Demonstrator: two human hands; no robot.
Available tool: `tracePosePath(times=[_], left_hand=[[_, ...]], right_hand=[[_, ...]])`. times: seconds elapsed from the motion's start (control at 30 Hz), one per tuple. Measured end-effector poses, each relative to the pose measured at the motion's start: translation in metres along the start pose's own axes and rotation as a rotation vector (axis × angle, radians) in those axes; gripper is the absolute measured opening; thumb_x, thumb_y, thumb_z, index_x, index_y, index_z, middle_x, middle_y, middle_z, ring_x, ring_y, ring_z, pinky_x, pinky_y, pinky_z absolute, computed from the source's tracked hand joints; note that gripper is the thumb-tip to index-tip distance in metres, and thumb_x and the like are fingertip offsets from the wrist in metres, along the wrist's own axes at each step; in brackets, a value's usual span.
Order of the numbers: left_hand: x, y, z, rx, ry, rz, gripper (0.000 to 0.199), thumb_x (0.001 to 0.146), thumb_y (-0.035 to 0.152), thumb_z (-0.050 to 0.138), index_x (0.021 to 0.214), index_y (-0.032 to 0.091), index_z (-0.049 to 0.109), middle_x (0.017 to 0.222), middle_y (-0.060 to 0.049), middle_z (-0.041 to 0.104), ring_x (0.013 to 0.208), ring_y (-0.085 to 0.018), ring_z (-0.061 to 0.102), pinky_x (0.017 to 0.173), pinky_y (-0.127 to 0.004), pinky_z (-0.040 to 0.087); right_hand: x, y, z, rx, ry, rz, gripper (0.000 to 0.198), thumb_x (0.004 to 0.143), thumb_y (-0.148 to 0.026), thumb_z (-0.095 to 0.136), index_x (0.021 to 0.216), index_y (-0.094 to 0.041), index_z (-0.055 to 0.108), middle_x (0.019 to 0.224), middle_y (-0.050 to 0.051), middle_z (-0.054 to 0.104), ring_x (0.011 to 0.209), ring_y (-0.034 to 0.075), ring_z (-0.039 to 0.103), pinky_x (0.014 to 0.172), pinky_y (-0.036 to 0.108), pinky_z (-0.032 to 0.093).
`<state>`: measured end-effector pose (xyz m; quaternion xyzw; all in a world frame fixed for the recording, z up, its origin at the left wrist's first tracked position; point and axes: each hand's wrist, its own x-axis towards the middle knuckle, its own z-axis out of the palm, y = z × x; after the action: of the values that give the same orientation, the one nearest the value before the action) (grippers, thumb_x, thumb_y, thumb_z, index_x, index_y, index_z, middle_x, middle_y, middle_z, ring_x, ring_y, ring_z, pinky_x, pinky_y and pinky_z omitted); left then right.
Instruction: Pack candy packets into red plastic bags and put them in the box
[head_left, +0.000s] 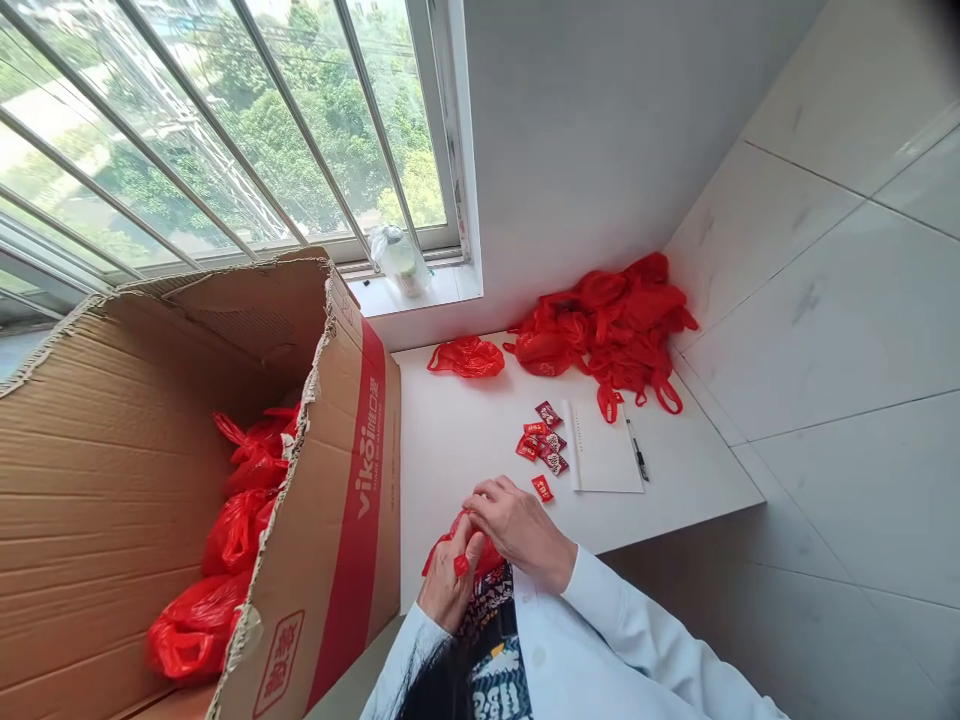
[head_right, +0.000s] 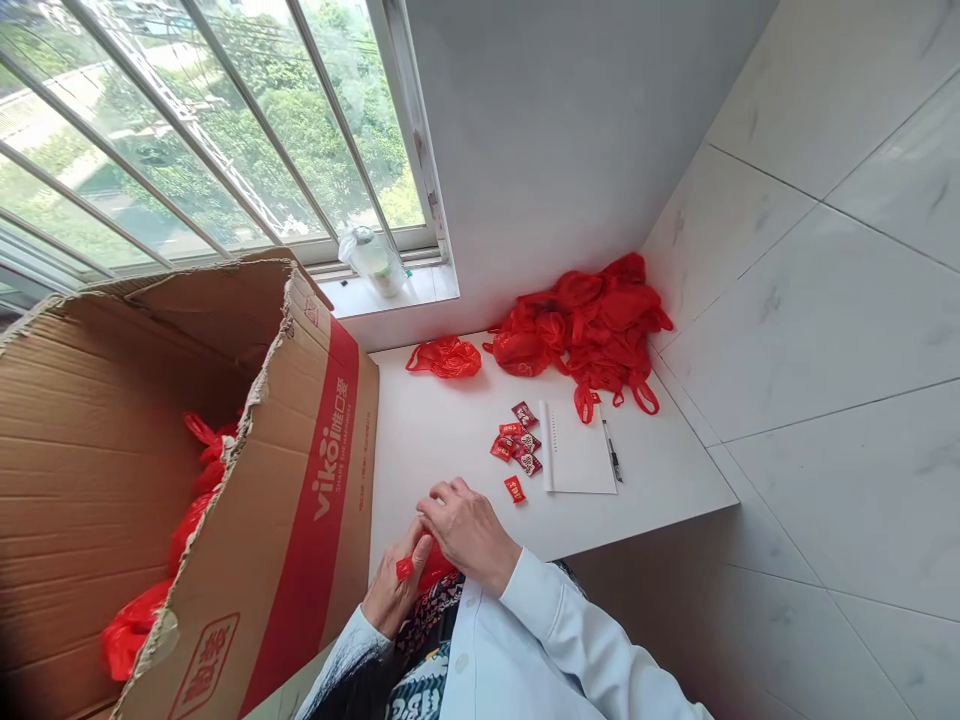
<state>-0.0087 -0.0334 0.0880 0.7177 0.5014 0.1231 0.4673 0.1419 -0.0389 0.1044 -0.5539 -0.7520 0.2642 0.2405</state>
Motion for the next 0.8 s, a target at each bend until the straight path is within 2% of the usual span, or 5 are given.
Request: tracePosePath(times=[0.17,0.3,0.53,0.67,0.8], left_hand=[[0.0,0.001,-0.002,0.012,-0.086,0.007,0.032,0.091,0.043,0.028,0.098,0.021,0.05,0.068,0.002,0.057,0.063,-0.017,0.056,0.064,-0.029,0.044],[0.002,-0.003,-0.004,0.006,-0.101,0.017,0.031,0.092,0.043,0.028,0.095,0.022,0.051,0.07,0.002,0.056,0.062,-0.015,0.055,0.065,-0.027,0.043],[-0.002,-0.004,-0.015,-0.07,-0.097,0.172,0.031,0.078,0.042,0.058,0.097,0.017,0.059,0.092,-0.006,0.062,0.084,-0.019,0.058,0.078,-0.03,0.046],[-0.019,0.007,-0.029,0.048,-0.025,0.237,0.039,0.073,0.036,0.065,0.11,0.025,0.061,0.125,-0.01,0.049,0.12,-0.03,0.04,0.099,-0.046,0.036],[-0.042,0.013,-0.041,0.212,0.261,0.035,0.023,0.077,0.036,0.058,0.093,0.025,0.068,0.12,-0.011,0.049,0.117,-0.033,0.04,0.094,-0.052,0.037]], right_hand=[[-0.008,0.019,0.014,0.521,-0.078,0.142,0.028,0.094,-0.028,0.038,0.09,-0.017,0.064,0.081,0.001,0.066,0.072,0.009,0.057,0.068,0.02,0.042],[-0.006,0.032,0.017,0.625,-0.064,0.182,0.025,0.09,-0.03,0.044,0.088,-0.018,0.065,0.082,0.0,0.067,0.074,0.01,0.058,0.069,0.021,0.042],[0.02,0.148,0.035,-0.061,0.127,0.779,0.021,0.084,-0.024,0.048,0.101,-0.017,0.058,0.109,0.01,0.055,0.099,0.02,0.051,0.078,0.03,0.04],[0.026,0.184,0.045,-0.105,0.073,0.817,0.02,0.078,-0.019,0.055,0.098,-0.016,0.059,0.11,0.011,0.054,0.106,0.022,0.047,0.082,0.031,0.038],[0.022,0.187,0.043,-0.081,0.108,0.821,0.02,0.085,-0.025,0.043,0.095,-0.017,0.059,0.106,0.01,0.057,0.101,0.021,0.051,0.082,0.033,0.04]])
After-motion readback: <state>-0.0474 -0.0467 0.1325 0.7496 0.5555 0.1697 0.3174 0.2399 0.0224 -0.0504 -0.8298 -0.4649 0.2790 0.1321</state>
